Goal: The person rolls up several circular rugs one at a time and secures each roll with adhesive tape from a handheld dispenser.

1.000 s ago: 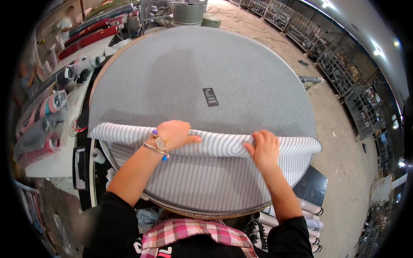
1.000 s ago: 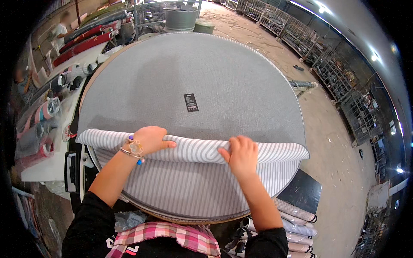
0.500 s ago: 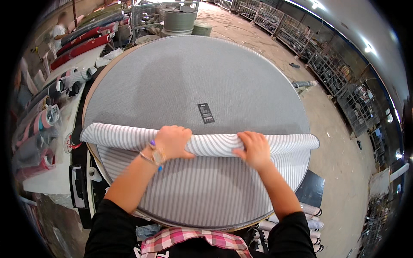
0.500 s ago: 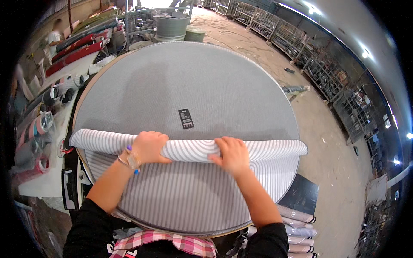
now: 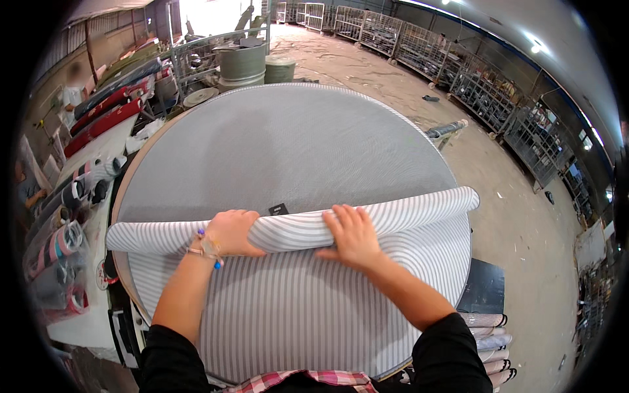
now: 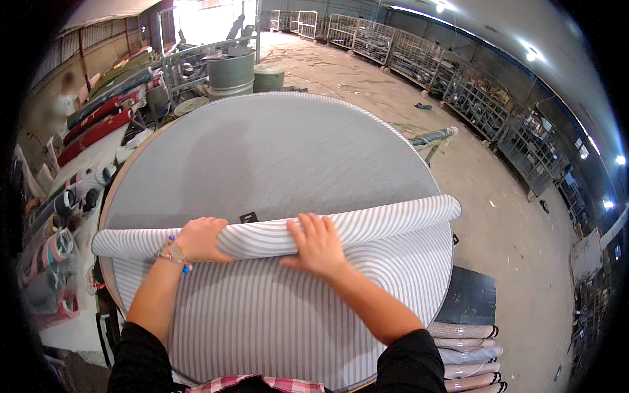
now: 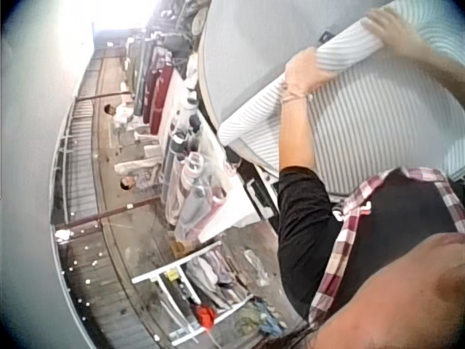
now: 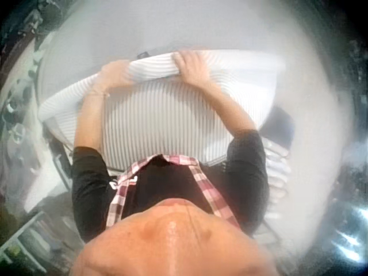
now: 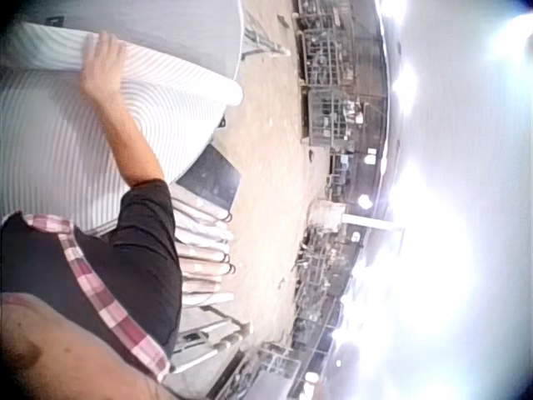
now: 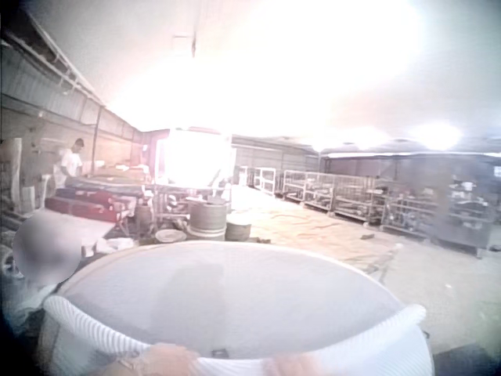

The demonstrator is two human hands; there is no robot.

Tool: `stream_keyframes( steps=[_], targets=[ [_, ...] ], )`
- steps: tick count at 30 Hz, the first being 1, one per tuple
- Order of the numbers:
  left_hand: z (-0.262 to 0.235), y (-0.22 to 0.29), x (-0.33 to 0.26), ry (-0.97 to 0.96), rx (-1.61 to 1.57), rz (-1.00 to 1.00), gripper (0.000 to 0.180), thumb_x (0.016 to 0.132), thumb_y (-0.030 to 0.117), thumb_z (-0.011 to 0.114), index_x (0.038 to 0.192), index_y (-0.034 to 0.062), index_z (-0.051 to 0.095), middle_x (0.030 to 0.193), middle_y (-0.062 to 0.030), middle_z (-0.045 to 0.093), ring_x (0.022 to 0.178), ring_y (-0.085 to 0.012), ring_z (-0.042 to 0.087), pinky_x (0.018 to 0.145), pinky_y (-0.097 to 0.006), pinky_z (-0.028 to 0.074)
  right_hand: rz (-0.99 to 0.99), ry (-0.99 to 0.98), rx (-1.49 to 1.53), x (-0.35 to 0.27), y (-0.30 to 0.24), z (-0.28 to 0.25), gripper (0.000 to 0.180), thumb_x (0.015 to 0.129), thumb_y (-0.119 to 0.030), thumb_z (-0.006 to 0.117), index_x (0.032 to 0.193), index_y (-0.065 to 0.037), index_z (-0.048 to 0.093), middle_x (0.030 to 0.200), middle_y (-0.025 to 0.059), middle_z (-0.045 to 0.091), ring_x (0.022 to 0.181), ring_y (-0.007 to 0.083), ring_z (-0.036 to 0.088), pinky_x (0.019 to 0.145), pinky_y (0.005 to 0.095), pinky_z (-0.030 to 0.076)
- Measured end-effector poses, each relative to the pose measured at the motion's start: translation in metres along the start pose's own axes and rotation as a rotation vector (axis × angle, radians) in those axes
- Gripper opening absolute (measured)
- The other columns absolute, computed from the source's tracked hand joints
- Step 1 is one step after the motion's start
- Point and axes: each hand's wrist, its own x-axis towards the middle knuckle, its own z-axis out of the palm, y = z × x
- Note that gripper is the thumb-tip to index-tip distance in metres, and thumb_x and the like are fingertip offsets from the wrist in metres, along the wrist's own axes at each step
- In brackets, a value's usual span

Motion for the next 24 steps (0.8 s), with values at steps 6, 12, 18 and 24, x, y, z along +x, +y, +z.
stream_keyframes(
  steps=[6,12,18,24],
  targets=[
    [0.033,0.006,0.021,0.576,0.480,0.143,0.072,0.049,0.036,0.082,0.108,0.0058,0.054,0.098,-0.0131,0.059,0.093,-0.0269,0.058,0.084,-0.039,0.045,0.128,-0.570,0.240,0.062,0.053,0.006,0.071,0.061,-0.062,0.069,0.107,-0.008,0.060,0.096,0.0112,0.065,0.091,0.0256,0.061,0.077,0.0376,0.047],
    [-0.018,-0.021,0.070,0.020,0.015,-0.090,0.066,0.053,0.036,0.079,0.105,0.0033,0.055,0.101,-0.0138,0.060,0.098,-0.0296,0.057,0.086,-0.038,0.043,0.093,-0.199,0.031,0.070,0.044,0.045,0.081,0.065,-0.068,0.061,0.118,-0.007,0.054,0.111,0.0141,0.058,0.105,0.0291,0.055,0.090,0.0427,0.041],
    [-0.012,-0.044,0.100,0.227,0.111,-0.014,0.061,0.057,0.036,0.075,0.106,0.0040,0.058,0.099,-0.0168,0.061,0.098,-0.0305,0.058,0.087,-0.038,0.045,0.030,-0.179,0.142,0.098,0.069,0.071,0.081,0.058,-0.061,0.070,0.116,-0.007,0.052,0.113,0.0134,0.056,0.107,0.0277,0.052,0.093,0.0448,0.037],
    [-0.005,-0.073,0.120,0.350,0.216,-0.021,0.058,0.055,0.035,0.075,0.101,0.0044,0.058,0.095,-0.0180,0.061,0.095,-0.0314,0.059,0.082,-0.040,0.046,0.273,-0.650,0.341,0.172,0.089,0.080,0.079,0.055,-0.050,0.076,0.116,-0.005,0.052,0.110,0.0116,0.059,0.101,0.0299,0.056,0.087,0.0413,0.041]
  ],
)
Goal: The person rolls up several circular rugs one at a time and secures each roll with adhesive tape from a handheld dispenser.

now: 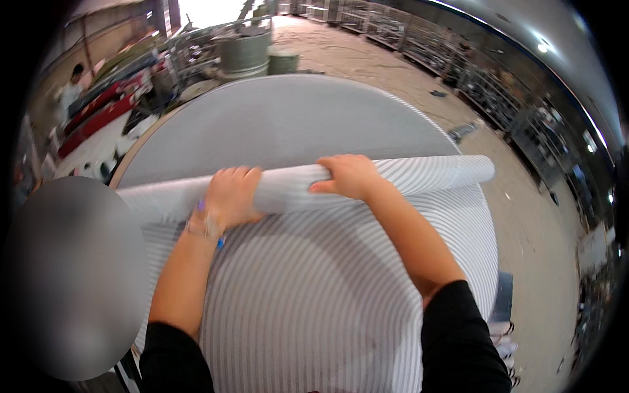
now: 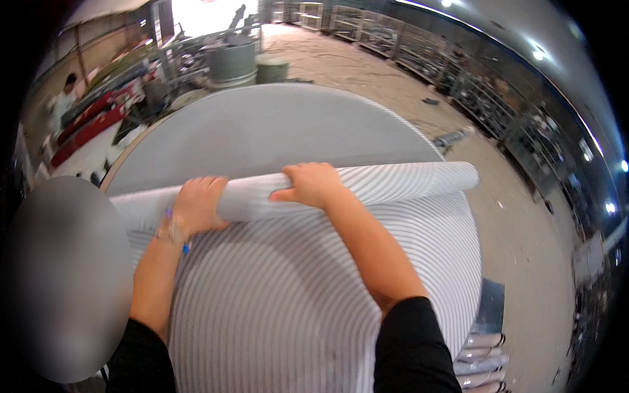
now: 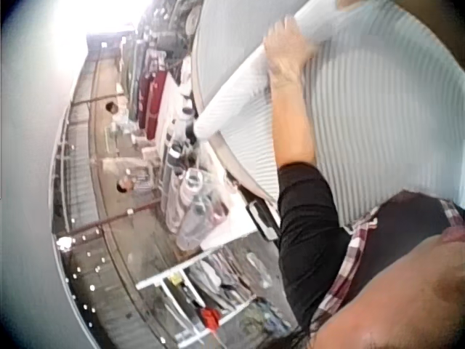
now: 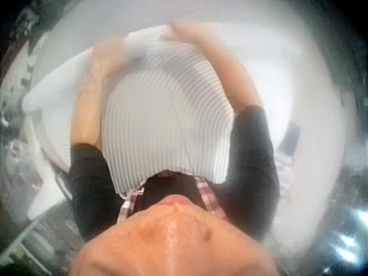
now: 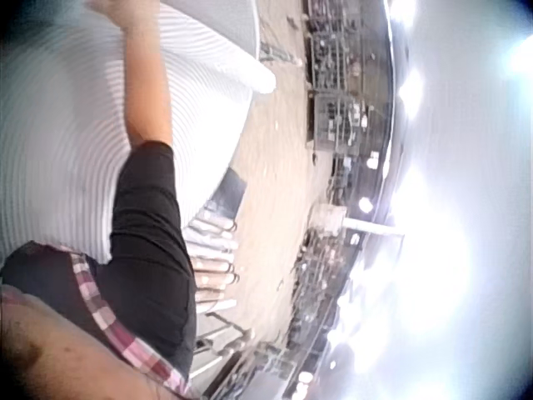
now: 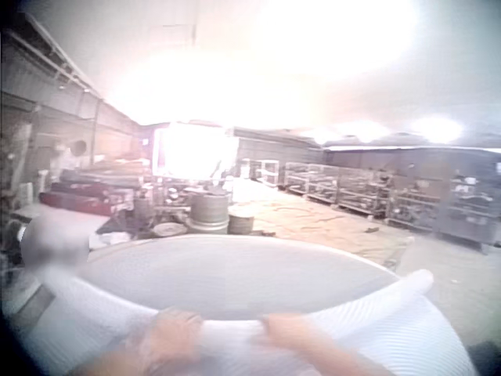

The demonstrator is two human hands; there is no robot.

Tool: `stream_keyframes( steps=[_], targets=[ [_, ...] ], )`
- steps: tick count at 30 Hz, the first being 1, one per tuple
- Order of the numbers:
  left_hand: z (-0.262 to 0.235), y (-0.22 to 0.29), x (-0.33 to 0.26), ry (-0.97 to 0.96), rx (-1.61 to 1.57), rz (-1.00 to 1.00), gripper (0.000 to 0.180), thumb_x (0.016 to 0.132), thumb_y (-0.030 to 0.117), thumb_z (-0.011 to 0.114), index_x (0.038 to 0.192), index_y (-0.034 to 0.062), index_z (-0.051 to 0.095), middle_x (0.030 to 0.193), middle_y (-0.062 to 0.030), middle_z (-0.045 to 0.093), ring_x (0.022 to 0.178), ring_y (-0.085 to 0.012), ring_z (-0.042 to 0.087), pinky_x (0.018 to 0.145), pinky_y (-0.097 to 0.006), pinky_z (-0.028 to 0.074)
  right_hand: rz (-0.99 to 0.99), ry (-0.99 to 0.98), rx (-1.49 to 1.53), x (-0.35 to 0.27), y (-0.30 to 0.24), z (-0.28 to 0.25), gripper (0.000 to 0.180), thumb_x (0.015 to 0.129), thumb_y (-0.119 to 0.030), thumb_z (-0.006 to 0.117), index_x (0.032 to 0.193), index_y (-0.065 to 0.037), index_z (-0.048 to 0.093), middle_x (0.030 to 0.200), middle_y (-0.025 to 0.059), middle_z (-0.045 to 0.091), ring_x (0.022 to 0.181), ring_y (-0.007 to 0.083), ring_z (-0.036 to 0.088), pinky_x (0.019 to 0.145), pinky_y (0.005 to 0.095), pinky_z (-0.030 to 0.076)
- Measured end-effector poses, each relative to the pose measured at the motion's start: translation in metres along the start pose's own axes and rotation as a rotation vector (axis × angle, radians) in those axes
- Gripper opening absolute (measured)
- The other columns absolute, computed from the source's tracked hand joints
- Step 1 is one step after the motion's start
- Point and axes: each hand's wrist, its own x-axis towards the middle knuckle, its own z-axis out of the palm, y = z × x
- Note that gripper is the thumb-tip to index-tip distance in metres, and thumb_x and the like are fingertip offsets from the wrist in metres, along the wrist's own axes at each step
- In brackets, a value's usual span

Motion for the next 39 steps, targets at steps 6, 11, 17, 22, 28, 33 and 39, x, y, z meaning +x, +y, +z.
stream_keyframes(
  steps=[6,11,17,22,28,33,39],
  targets=[
    [-0.005,-0.042,0.040,-0.322,-0.179,0.024,0.055,0.056,0.037,0.075,0.096,0.0040,0.057,0.095,-0.0175,0.062,0.092,-0.0302,0.060,0.079,-0.039,0.048,-0.362,0.679,-0.430,-0.001,-0.022,0.040,0.079,0.054,-0.045,0.078,0.119,-0.006,0.052,0.108,0.0125,0.060,0.099,0.0281,0.058,0.082,0.0380,0.046],
    [0.012,-0.032,0.038,-0.039,0.118,0.035,0.037,0.063,0.027,0.074,0.088,0.0061,0.057,0.083,-0.0141,0.062,0.084,-0.0283,0.062,0.073,-0.038,0.050,-0.216,0.174,-0.127,0.044,-0.010,-0.001,0.068,0.055,-0.042,0.078,0.112,-0.011,0.056,0.102,0.0110,0.063,0.094,0.0278,0.059,0.078,0.0393,0.047],
    [0.001,-0.011,0.015,0.067,0.106,0.117,0.016,0.068,0.016,0.063,0.079,0.0068,0.055,0.070,-0.0121,0.061,0.071,-0.0308,0.063,0.062,-0.041,0.050,-0.334,0.327,-0.293,0.003,-0.014,0.002,0.042,0.063,-0.036,0.075,0.091,-0.010,0.058,0.074,0.0086,0.064,0.071,0.0290,0.062,0.063,0.0407,0.048],
    [-0.073,0.082,-0.137,-0.115,-0.029,0.170,0.014,0.070,0.013,0.058,0.079,0.0037,0.053,0.066,-0.0130,0.059,0.061,-0.0291,0.062,0.054,-0.039,0.050,-0.505,0.128,-0.278,-0.158,-0.082,0.018,0.041,0.064,-0.029,0.072,0.092,-0.006,0.053,0.064,0.0095,0.060,0.056,0.0256,0.060,0.048,0.0364,0.046],
    [-0.142,0.176,-0.273,-0.381,-0.350,0.258,0.016,0.070,0.016,0.057,0.075,0.0021,0.050,0.059,-0.0113,0.057,0.057,-0.0261,0.062,0.051,-0.036,0.050,-0.180,-0.542,-0.097,-0.335,-0.165,0.010,0.051,0.074,-0.028,0.067,0.116,-0.002,0.052,0.095,0.0225,0.061,0.085,0.0360,0.060,0.072,0.0387,0.049],
    [-0.105,0.149,-0.237,-0.830,-0.490,0.293,0.052,0.055,0.027,0.076,0.092,-0.0043,0.057,0.073,-0.0178,0.063,0.065,-0.0330,0.063,0.058,-0.042,0.051,-0.260,0.178,-0.134,-0.360,-0.164,0.058,0.059,0.071,-0.036,0.069,0.116,-0.002,0.052,0.103,0.0211,0.059,0.095,0.0346,0.058,0.081,0.0435,0.045],
    [-0.097,0.142,-0.233,-0.640,-0.421,-0.005,0.067,0.053,0.033,0.080,0.105,-0.0016,0.056,0.095,-0.0174,0.062,0.088,-0.0283,0.061,0.075,-0.043,0.048,-0.435,0.532,-0.415,-0.326,-0.168,0.080,0.067,0.064,-0.045,0.072,0.111,-0.001,0.052,0.089,0.0192,0.062,0.083,0.0288,0.062,0.071,0.0415,0.049]
  ],
)
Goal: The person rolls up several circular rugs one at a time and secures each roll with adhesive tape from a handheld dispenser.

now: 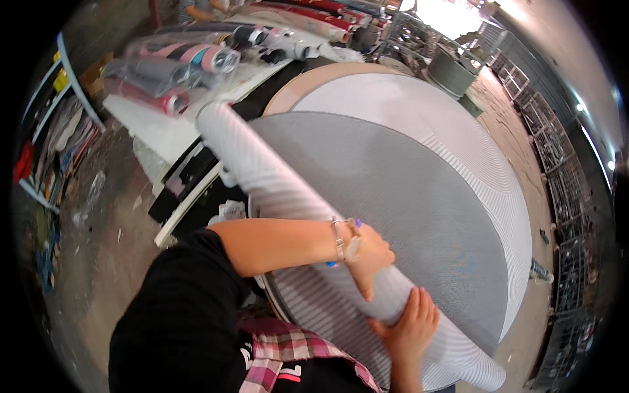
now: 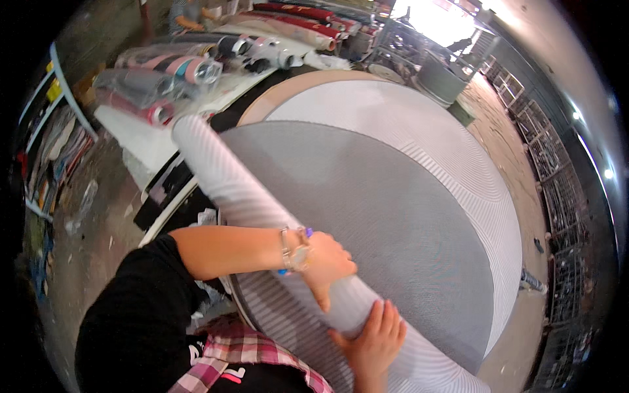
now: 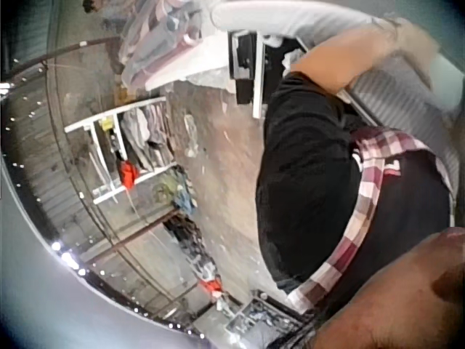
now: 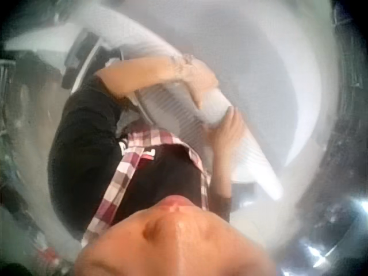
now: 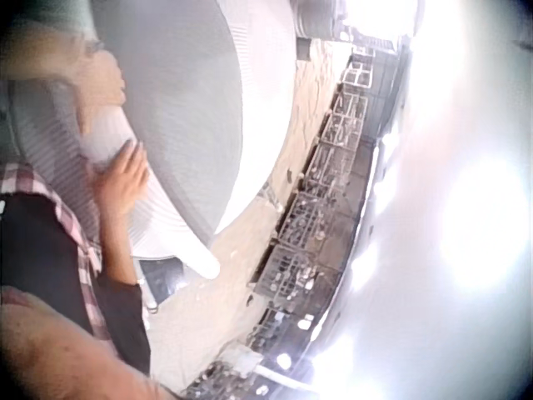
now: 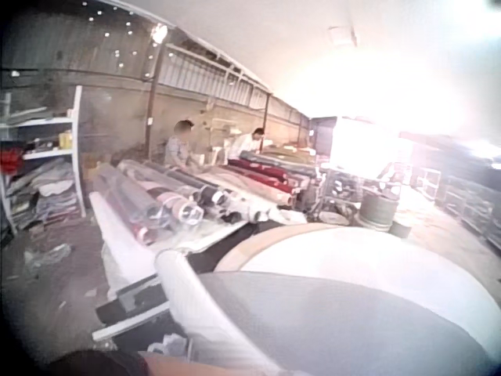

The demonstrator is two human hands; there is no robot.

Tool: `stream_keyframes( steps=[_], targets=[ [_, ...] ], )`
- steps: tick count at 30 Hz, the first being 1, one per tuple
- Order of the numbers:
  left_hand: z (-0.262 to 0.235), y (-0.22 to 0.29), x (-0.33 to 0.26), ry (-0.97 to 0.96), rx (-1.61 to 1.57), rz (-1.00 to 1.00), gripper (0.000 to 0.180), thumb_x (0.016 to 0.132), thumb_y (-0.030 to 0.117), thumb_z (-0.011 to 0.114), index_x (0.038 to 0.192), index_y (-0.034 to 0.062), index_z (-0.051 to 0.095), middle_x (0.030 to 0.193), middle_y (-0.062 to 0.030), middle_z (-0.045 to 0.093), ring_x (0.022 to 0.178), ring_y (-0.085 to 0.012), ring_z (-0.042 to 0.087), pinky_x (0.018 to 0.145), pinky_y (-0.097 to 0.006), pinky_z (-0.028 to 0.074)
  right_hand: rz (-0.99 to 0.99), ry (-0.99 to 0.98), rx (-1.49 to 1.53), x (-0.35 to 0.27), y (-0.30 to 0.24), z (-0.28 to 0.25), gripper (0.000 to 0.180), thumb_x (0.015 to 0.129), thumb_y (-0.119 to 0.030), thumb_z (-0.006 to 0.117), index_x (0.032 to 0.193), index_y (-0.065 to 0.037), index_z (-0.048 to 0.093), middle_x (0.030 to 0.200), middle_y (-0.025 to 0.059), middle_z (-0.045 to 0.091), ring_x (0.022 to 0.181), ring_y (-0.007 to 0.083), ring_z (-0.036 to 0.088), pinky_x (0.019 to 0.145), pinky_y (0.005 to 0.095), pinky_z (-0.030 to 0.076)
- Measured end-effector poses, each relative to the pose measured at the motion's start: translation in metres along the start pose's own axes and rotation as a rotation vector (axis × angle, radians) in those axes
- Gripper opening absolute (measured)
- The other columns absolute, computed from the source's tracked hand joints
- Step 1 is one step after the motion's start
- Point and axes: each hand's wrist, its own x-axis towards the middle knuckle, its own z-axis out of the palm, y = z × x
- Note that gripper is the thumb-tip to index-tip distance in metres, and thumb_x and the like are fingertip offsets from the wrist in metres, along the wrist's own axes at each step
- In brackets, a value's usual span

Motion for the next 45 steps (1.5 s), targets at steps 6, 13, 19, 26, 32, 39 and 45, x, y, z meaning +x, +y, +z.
stream_keyframes(
  steps=[6,13,19,26,32,39,45],
  targets=[
    [0.037,0.010,-0.025,0.640,0.367,0.037,0.068,0.047,0.034,0.079,0.104,0.0041,0.057,0.100,-0.0129,0.059,0.096,-0.0252,0.056,0.084,-0.035,0.043,0.154,-0.472,0.433,0.038,0.049,0.020,0.068,0.073,-0.048,0.065,0.113,0.004,0.052,0.102,0.0211,0.061,0.093,0.0375,0.057,0.082,0.0426,0.045],
    [-0.035,-0.009,0.012,0.040,0.126,-0.098,0.063,0.053,0.051,0.078,0.092,0.0026,0.067,0.087,-0.0084,0.066,0.081,-0.0194,0.063,0.083,-0.033,0.042,0.258,-0.086,0.249,0.054,0.023,0.057,0.042,0.095,-0.036,0.036,0.105,-0.002,0.059,0.097,0.0196,0.062,0.091,0.0370,0.057,0.077,0.0432,0.044],
    [0.036,-0.045,-0.054,1.396,0.313,0.131,0.027,0.069,0.030,0.067,0.088,0.0107,0.062,0.094,-0.0058,0.061,0.088,-0.0203,0.058,0.086,-0.036,0.041,0.486,-0.305,0.337,0.085,0.057,0.065,0.047,0.095,-0.037,0.035,0.091,0.002,0.062,0.084,0.0186,0.063,0.077,0.0341,0.058,0.071,0.0396,0.043],
    [0.196,-0.147,-0.248,0.837,-0.241,-0.888,0.070,0.064,0.026,0.074,0.122,0.0001,0.046,0.115,-0.0184,0.052,0.106,-0.0363,0.051,0.093,-0.040,0.042,0.690,-0.487,0.684,0.124,0.080,0.079,0.048,0.093,-0.037,0.042,0.081,0.006,0.061,0.070,0.0045,0.057,0.065,0.0126,0.047,0.062,0.0294,0.040],
    [0.216,-0.168,-0.260,0.472,-0.291,-0.667,0.068,0.063,0.031,0.075,0.119,0.0029,0.048,0.109,-0.0144,0.054,0.099,-0.0329,0.055,0.086,-0.039,0.045,0.760,-0.416,0.818,0.108,0.088,0.088,0.044,0.094,-0.032,0.043,0.082,0.006,0.061,0.071,0.0032,0.058,0.066,0.0115,0.048,0.063,0.0272,0.040],
    [0.196,-0.217,-0.239,0.574,-0.241,-0.616,0.052,0.062,0.031,0.076,0.103,0.0035,0.059,0.103,-0.0128,0.055,0.100,-0.0304,0.054,0.083,-0.037,0.047,0.759,-0.428,0.761,0.100,0.094,0.088,0.038,0.094,-0.028,0.044,0.082,0.003,0.063,0.075,0.0001,0.060,0.066,0.0086,0.049,0.061,0.0252,0.040],
    [0.196,-0.251,-0.195,0.285,-0.051,-0.696,0.051,0.059,0.029,0.079,0.099,0.0039,0.061,0.103,-0.0118,0.054,0.101,-0.0301,0.052,0.082,-0.041,0.047,0.728,-0.403,0.757,0.108,0.082,0.081,0.037,0.094,-0.028,0.045,0.083,0.003,0.062,0.077,0.0006,0.058,0.069,0.0101,0.048,0.064,0.0259,0.039]
  ],
)
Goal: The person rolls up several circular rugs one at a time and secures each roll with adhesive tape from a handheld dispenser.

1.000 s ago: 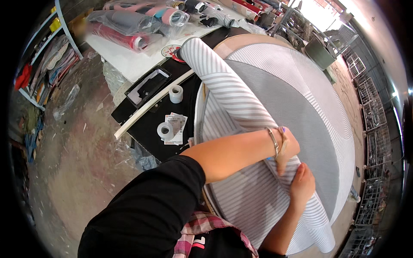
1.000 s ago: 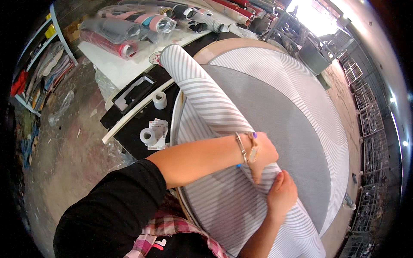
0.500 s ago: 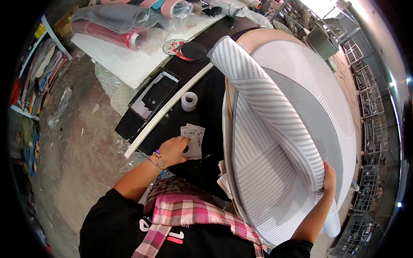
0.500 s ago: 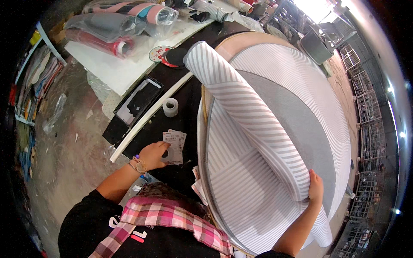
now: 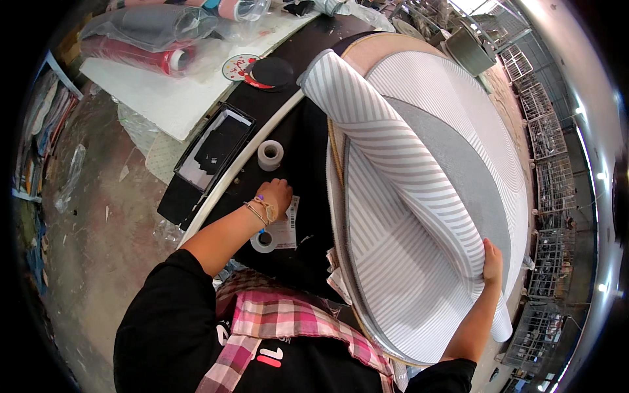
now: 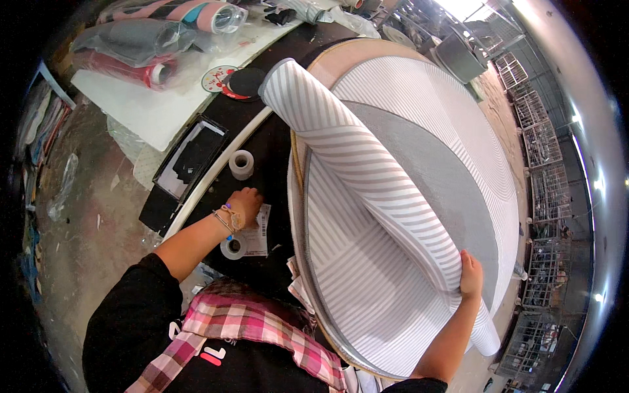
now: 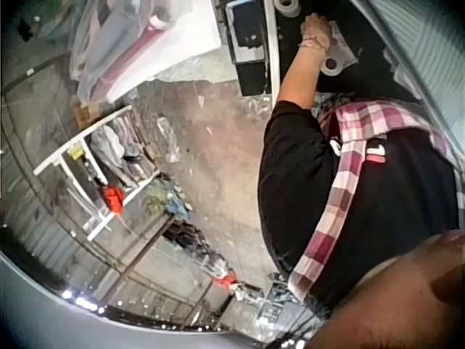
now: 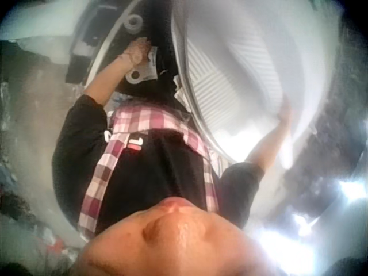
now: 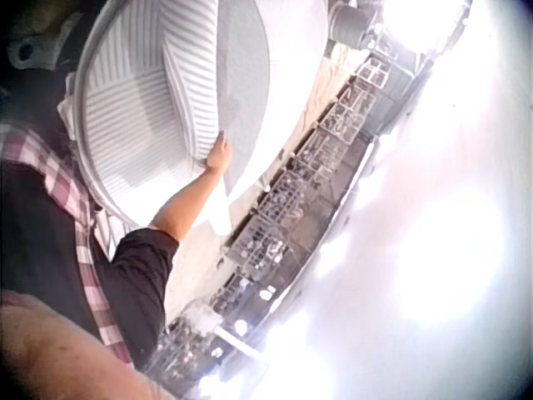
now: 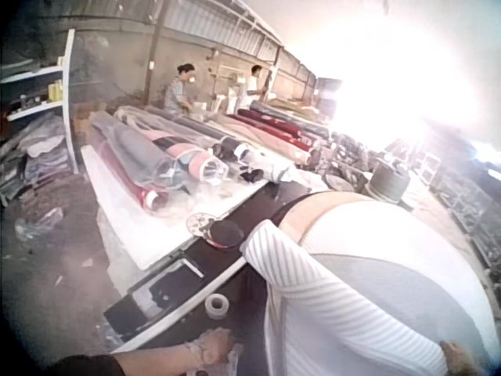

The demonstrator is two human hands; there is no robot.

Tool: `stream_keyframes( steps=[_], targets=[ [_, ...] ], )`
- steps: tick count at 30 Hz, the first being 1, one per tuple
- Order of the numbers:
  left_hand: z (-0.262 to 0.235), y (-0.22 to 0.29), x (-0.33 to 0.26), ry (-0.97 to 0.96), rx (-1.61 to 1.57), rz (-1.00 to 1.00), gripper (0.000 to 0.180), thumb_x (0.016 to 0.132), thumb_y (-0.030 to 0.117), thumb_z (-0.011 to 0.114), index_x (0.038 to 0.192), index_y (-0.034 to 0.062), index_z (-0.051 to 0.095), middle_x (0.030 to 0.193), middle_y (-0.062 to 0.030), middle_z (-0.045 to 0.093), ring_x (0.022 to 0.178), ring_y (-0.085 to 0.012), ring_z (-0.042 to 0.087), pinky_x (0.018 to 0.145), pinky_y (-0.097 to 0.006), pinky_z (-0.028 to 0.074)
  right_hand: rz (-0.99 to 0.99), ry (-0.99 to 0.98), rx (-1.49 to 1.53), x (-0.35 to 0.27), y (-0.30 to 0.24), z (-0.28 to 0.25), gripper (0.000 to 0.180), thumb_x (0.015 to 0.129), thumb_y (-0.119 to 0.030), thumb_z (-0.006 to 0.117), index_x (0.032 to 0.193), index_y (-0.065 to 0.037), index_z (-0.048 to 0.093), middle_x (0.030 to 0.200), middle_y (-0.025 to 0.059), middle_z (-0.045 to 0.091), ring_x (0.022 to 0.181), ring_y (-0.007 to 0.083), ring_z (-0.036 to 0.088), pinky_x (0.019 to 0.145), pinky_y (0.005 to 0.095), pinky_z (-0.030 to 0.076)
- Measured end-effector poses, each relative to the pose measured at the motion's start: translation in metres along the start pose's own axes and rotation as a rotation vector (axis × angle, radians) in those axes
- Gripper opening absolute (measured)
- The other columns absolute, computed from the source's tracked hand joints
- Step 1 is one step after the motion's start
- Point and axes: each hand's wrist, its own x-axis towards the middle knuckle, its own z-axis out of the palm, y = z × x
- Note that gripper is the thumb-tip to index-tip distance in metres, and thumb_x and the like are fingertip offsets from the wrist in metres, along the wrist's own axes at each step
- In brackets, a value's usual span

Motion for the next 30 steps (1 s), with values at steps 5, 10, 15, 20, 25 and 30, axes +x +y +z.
stream_keyframes(
  steps=[5,10,15,20,25,30],
  targets=[
    [0.002,-0.003,0.004,-0.054,-0.039,0.008,0.049,0.059,0.026,0.079,0.098,0.0042,0.060,0.101,-0.0115,0.054,0.100,-0.0299,0.053,0.081,-0.040,0.048,0.050,-0.004,-0.020,-0.003,-0.010,0.002,0.039,0.094,-0.029,0.044,0.083,0.003,0.062,0.076,0.0004,0.058,0.070,0.0103,0.048,0.064,0.0257,0.039],
    [0.028,-0.011,-0.004,0.253,-0.115,0.005,0.026,0.064,0.022,0.073,0.082,0.0063,0.062,0.098,-0.0128,0.054,0.092,-0.0302,0.055,0.079,-0.040,0.049,0.028,-0.004,-0.041,0.001,0.003,-0.002,0.039,0.094,-0.030,0.044,0.085,0.003,0.063,0.077,0.0016,0.060,0.070,0.0097,0.051,0.064,0.0253,0.041],
    [0.018,-0.014,-0.011,0.297,-0.089,-0.002,0.017,0.067,0.014,0.068,0.082,0.0062,0.064,0.095,-0.0108,0.058,0.092,-0.0298,0.056,0.081,-0.040,0.045,0.029,-0.008,0.062,0.008,0.021,-0.003,0.039,0.094,-0.029,0.044,0.089,0.004,0.064,0.077,0.0028,0.062,0.068,0.0095,0.052,0.062,0.0252,0.042],
    [-0.008,-0.024,-0.022,0.191,-0.106,0.152,0.013,0.068,0.011,0.064,0.080,0.0073,0.067,0.085,-0.0106,0.063,0.085,-0.0274,0.059,0.080,-0.039,0.043,0.055,0.033,-0.004,0.004,0.008,-0.001,0.038,0.092,-0.029,0.045,0.087,0.004,0.063,0.076,0.0032,0.061,0.069,0.0107,0.051,0.063,0.0259,0.041],
    [-0.008,-0.035,-0.030,0.228,0.050,0.199,0.010,0.070,0.014,0.064,0.077,0.0093,0.069,0.080,-0.0114,0.064,0.081,-0.0273,0.060,0.079,-0.039,0.042,0.066,0.019,-0.001,0.000,-0.006,0.002,0.037,0.091,-0.029,0.046,0.085,0.004,0.063,0.074,0.0030,0.060,0.068,0.0114,0.050,0.064,0.0270,0.041],
    [-0.013,-0.042,-0.039,0.368,-0.074,0.276,0.008,0.073,0.014,0.063,0.078,0.0100,0.069,0.082,-0.0098,0.064,0.080,-0.0249,0.061,0.080,-0.038,0.044,0.071,0.019,-0.003,0.004,-0.003,0.001,0.038,0.092,-0.029,0.045,0.085,0.004,0.062,0.073,0.0024,0.059,0.066,0.0115,0.049,0.062,0.0266,0.041]
  ],
)
